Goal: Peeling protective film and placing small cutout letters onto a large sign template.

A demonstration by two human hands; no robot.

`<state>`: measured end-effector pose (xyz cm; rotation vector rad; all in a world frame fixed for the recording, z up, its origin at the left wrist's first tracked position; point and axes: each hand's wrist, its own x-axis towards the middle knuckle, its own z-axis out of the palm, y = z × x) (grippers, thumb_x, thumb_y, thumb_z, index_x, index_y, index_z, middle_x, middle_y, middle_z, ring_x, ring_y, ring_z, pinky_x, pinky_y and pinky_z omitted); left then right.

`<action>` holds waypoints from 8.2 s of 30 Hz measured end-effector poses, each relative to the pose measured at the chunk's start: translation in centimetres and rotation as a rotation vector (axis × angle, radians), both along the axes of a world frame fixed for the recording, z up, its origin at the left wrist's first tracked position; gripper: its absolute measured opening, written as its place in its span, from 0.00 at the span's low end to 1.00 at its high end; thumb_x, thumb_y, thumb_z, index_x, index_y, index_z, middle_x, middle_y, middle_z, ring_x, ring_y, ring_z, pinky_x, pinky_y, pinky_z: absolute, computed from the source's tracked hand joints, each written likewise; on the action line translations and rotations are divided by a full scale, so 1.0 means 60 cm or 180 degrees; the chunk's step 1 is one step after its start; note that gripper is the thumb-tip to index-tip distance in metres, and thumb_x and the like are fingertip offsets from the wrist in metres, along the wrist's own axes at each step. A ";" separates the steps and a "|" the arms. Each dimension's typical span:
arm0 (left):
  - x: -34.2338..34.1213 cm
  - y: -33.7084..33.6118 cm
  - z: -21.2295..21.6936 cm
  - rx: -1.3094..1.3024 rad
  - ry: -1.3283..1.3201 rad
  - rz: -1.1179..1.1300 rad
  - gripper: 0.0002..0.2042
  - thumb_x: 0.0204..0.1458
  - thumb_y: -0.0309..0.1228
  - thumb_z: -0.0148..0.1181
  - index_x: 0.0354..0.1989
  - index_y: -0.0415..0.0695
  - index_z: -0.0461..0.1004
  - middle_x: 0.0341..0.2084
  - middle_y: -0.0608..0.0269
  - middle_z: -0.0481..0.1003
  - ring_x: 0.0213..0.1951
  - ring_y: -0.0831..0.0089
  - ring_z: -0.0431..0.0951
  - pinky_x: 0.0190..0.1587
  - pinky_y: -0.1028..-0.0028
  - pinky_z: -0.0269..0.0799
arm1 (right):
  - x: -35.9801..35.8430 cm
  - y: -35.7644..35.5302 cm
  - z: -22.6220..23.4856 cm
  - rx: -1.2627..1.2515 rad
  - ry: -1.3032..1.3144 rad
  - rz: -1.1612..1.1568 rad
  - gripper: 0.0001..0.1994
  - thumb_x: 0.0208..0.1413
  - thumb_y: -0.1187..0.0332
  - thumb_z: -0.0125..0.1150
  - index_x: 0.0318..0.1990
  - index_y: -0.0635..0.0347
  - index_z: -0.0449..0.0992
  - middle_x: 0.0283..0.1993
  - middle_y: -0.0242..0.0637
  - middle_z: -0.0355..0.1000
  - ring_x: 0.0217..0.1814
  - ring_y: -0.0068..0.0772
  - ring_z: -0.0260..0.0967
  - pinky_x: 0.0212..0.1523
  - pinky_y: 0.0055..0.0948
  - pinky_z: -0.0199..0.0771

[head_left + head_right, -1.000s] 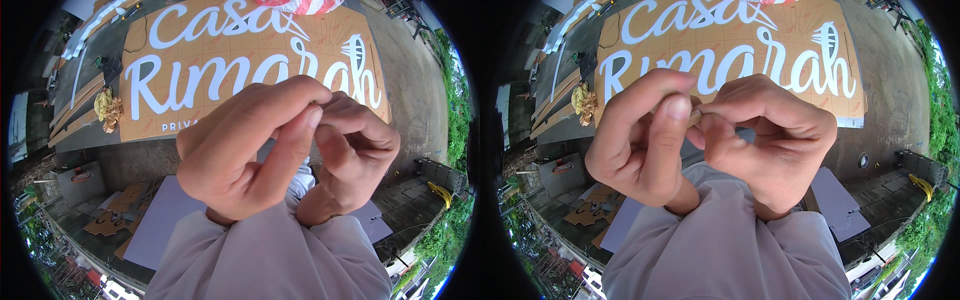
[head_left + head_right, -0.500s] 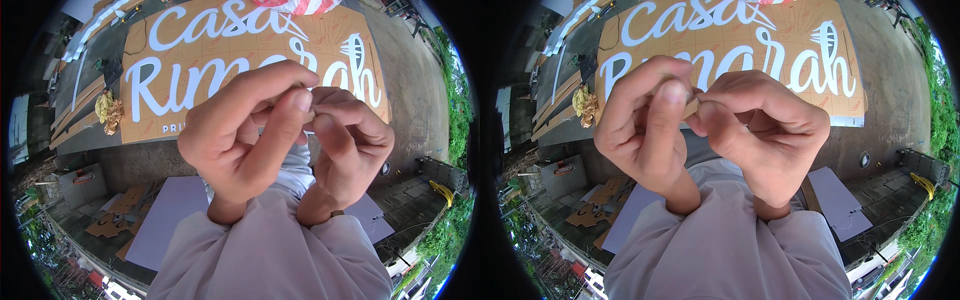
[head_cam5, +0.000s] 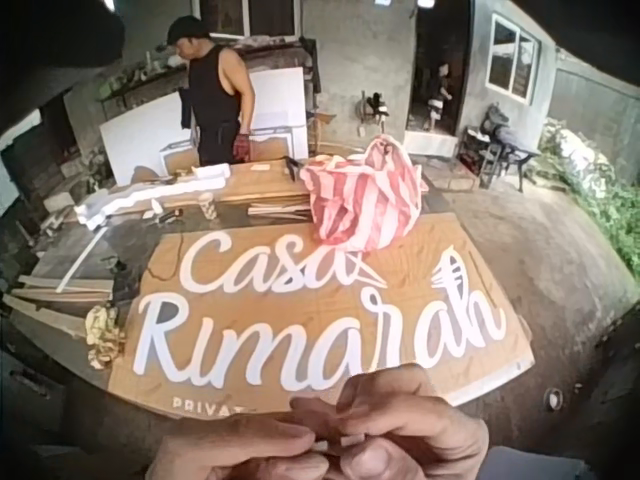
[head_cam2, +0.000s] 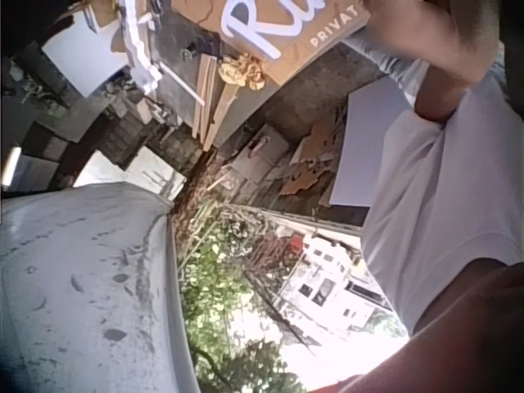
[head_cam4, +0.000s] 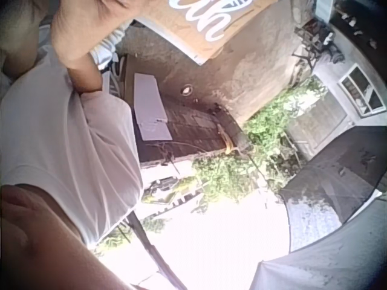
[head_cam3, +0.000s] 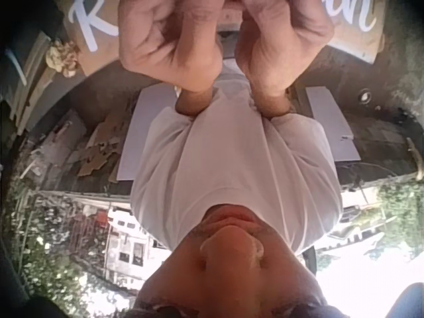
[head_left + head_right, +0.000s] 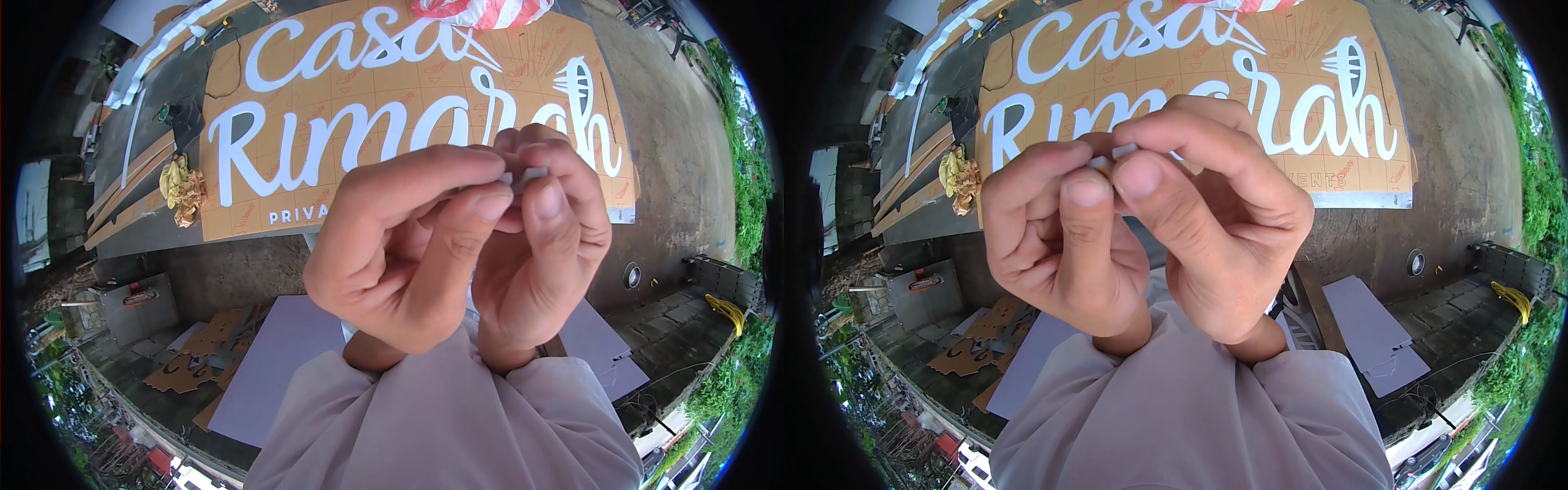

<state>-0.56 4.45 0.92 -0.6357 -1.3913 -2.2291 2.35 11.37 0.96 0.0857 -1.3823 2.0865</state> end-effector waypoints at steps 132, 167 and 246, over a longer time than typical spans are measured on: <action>-0.041 -0.044 -0.028 0.0575 0.0799 -0.1303 0.21 0.31 0.19 0.67 0.36 0.26 0.67 0.32 0.36 0.72 0.31 0.61 0.77 0.29 0.75 0.74 | -0.003 0.016 0.009 0.2272 0.1154 -0.1080 0.11 0.32 0.83 0.62 0.29 0.70 0.72 0.27 0.45 0.71 0.26 0.34 0.68 0.26 0.25 0.67; -0.058 -0.076 -0.034 -0.0719 0.1643 -0.0678 0.17 0.32 0.21 0.67 0.33 0.28 0.71 0.27 0.43 0.74 0.23 0.69 0.76 0.22 0.78 0.71 | 0.052 0.007 0.039 0.0247 -0.0028 0.0560 0.11 0.48 0.74 0.56 0.27 0.58 0.56 0.24 0.39 0.60 0.27 0.25 0.59 0.38 0.33 0.69; -0.075 -0.210 -0.477 -0.4507 -0.0044 -0.0738 0.11 0.36 0.26 0.62 0.30 0.41 0.68 0.39 0.60 0.66 0.44 0.61 0.67 0.45 0.65 0.64 | -0.063 -0.050 -0.452 0.4148 -0.1368 0.0806 0.12 0.42 0.71 0.59 0.38 0.59 0.70 0.38 0.38 0.66 0.38 0.41 0.67 0.34 0.36 0.70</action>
